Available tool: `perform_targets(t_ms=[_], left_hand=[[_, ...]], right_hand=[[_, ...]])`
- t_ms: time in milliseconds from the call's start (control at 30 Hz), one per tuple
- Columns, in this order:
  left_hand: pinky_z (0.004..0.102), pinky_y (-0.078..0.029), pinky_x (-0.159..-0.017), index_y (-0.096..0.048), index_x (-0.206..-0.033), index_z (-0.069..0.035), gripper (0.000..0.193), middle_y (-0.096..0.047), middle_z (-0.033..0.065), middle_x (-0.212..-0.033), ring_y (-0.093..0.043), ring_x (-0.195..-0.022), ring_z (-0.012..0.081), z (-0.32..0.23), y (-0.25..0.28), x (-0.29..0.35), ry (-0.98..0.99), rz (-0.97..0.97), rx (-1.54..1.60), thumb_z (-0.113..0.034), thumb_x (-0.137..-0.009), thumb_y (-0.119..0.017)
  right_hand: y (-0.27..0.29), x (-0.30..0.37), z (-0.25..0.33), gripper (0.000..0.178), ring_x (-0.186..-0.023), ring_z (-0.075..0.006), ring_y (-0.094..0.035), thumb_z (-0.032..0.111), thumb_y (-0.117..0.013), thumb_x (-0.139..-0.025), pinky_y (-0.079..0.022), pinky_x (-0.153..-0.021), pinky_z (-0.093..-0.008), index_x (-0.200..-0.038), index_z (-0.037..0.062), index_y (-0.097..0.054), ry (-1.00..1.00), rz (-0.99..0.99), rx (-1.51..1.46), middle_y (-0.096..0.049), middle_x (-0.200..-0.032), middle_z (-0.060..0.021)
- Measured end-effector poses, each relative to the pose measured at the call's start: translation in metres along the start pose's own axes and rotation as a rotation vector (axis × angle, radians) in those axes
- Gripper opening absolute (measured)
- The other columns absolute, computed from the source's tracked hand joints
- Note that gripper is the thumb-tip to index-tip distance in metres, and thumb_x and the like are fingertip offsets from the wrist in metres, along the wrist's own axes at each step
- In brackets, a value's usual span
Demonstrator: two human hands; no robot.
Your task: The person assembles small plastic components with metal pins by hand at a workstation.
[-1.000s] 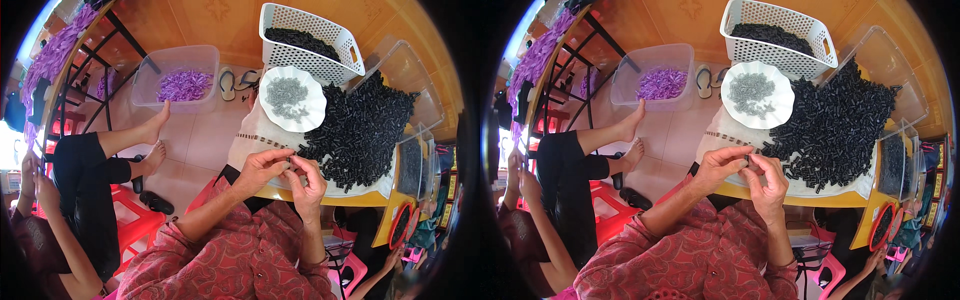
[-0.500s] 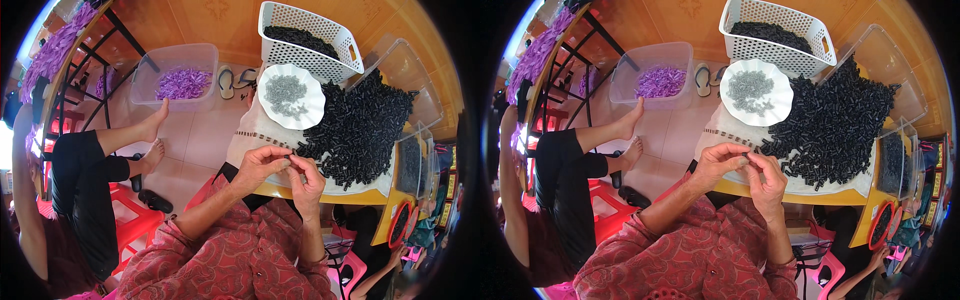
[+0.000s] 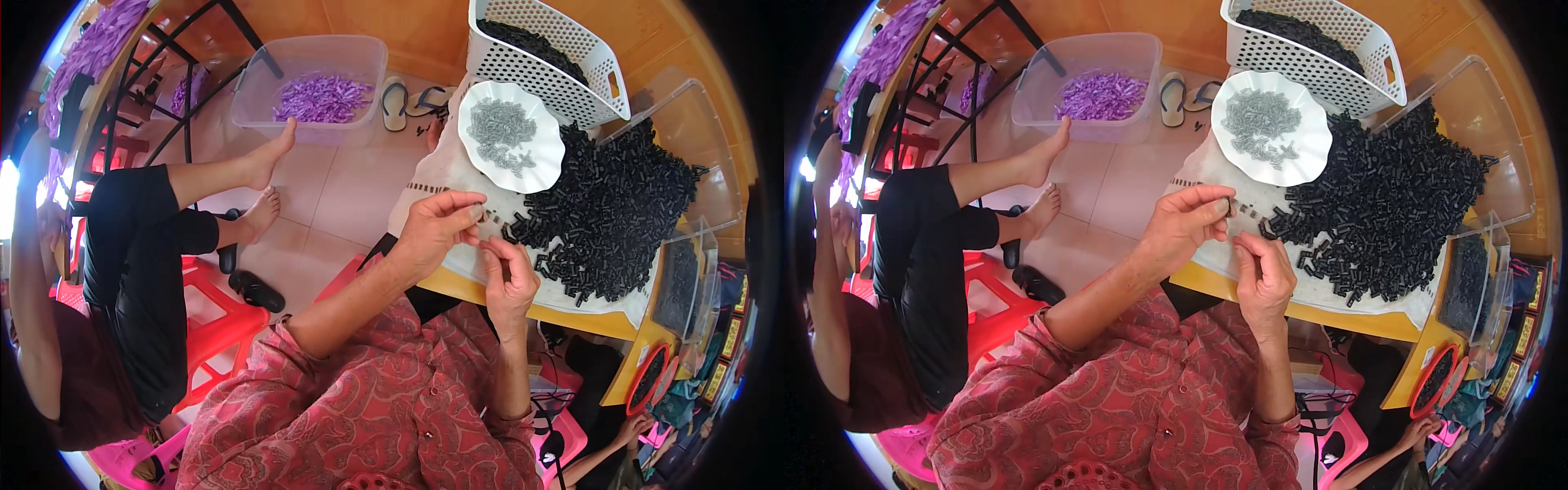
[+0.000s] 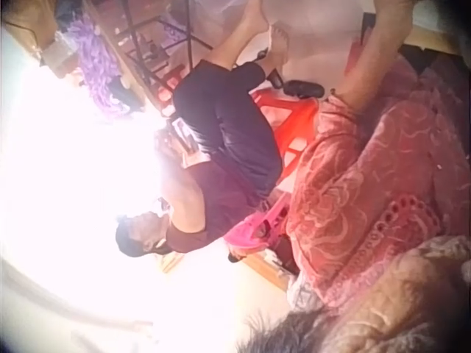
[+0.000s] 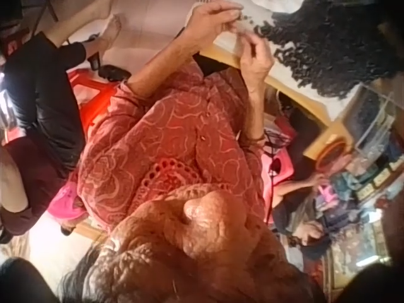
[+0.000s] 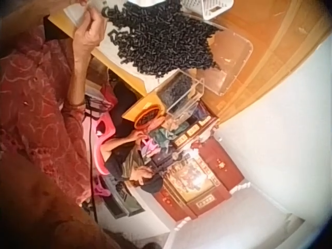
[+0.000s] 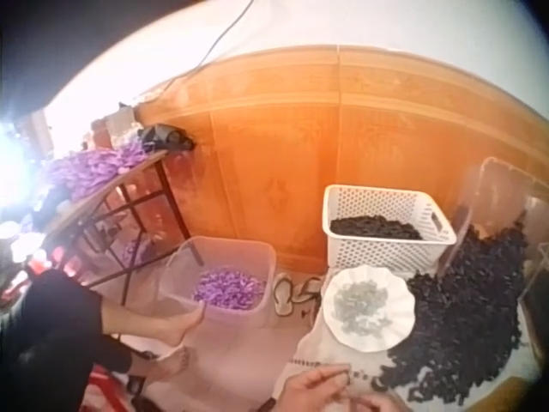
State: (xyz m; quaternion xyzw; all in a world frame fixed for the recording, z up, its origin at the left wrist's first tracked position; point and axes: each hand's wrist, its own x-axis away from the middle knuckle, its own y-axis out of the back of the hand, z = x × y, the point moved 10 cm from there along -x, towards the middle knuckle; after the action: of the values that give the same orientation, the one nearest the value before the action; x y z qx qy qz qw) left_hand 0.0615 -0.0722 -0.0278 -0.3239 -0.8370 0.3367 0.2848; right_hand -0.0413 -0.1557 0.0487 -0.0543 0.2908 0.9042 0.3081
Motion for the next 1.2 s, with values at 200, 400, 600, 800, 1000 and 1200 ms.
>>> perform_targets(t_ms=[200, 400, 600, 800, 1000, 1200], left_hand=[[0.0269, -0.051, -0.069, -0.061, -0.115, 0.001, 0.024, -0.065, 0.0098, -0.098, -0.060, -0.077, 0.0122, -0.006, 0.003, 0.000, -0.019, 0.035, 0.022, -0.005, -0.092, -0.058], [0.0269, -0.051, -0.073, -0.060, -0.117, 0.002, 0.026, -0.066, 0.0102, -0.099, -0.061, -0.080, 0.0136, -0.008, -0.005, 0.004, -0.044, 0.103, 0.009, -0.004, -0.092, -0.057], [0.0277, -0.052, -0.074, -0.059, -0.118, 0.001, 0.026, -0.065, 0.0091, -0.099, -0.061, -0.081, 0.0130, -0.020, -0.005, 0.004, -0.054, 0.132, -0.031, -0.004, -0.093, -0.055], [0.0302, -0.054, -0.074, -0.059, -0.119, 0.000, 0.026, -0.064, 0.0078, -0.098, -0.063, -0.083, 0.0137, -0.030, 0.001, 0.001, -0.046, 0.097, -0.031, -0.003, -0.093, -0.054], [0.0323, -0.054, -0.077, -0.058, -0.121, -0.001, 0.028, -0.063, 0.0088, -0.102, -0.063, -0.085, 0.0152, -0.031, 0.000, 0.000, -0.074, 0.107, 0.039, -0.003, -0.093, -0.054], [0.0319, -0.055, -0.076, -0.058, -0.120, 0.000, 0.028, -0.063, 0.0101, -0.103, -0.063, -0.084, 0.0154, -0.045, -0.015, -0.013, -0.083, 0.108, -0.005, -0.003, -0.093, -0.055]], right_hand=[[-0.002, 0.001, 0.017, 0.017, -0.069, -0.0229, -0.059, -0.009, -0.065, -0.077, -0.047, -0.061, -0.0301, -0.092, -0.0005, -0.063, 0.145, 0.001, 0.102, -0.066, -0.083, -0.0104], [0.000, 0.002, 0.014, 0.016, -0.067, -0.0221, -0.059, -0.008, -0.066, -0.077, -0.047, -0.059, -0.0303, -0.091, -0.0004, -0.063, 0.106, -0.016, 0.113, -0.065, -0.082, -0.0103], [-0.002, -0.001, 0.018, 0.017, -0.067, -0.0230, -0.058, -0.009, -0.065, -0.077, -0.046, -0.058, -0.0306, -0.091, -0.0005, -0.063, 0.121, -0.007, 0.098, -0.065, -0.081, -0.0105], [0.000, 0.000, 0.014, 0.017, -0.068, -0.0228, -0.059, -0.010, -0.064, -0.077, -0.046, -0.059, -0.0305, -0.090, -0.0004, -0.063, 0.096, -0.002, 0.082, -0.065, -0.081, -0.0102], [0.003, -0.001, 0.015, 0.014, -0.067, -0.0138, -0.058, -0.008, -0.064, -0.082, -0.046, -0.058, -0.0239, -0.094, -0.0006, -0.064, 0.127, 0.001, 0.108, -0.063, -0.081, -0.0083], [0.005, -0.001, 0.027, 0.018, -0.067, -0.0247, -0.058, -0.008, -0.066, -0.075, -0.047, -0.059, -0.0325, -0.090, 0.0012, -0.064, 0.136, -0.010, 0.082, -0.064, -0.078, -0.0094]])
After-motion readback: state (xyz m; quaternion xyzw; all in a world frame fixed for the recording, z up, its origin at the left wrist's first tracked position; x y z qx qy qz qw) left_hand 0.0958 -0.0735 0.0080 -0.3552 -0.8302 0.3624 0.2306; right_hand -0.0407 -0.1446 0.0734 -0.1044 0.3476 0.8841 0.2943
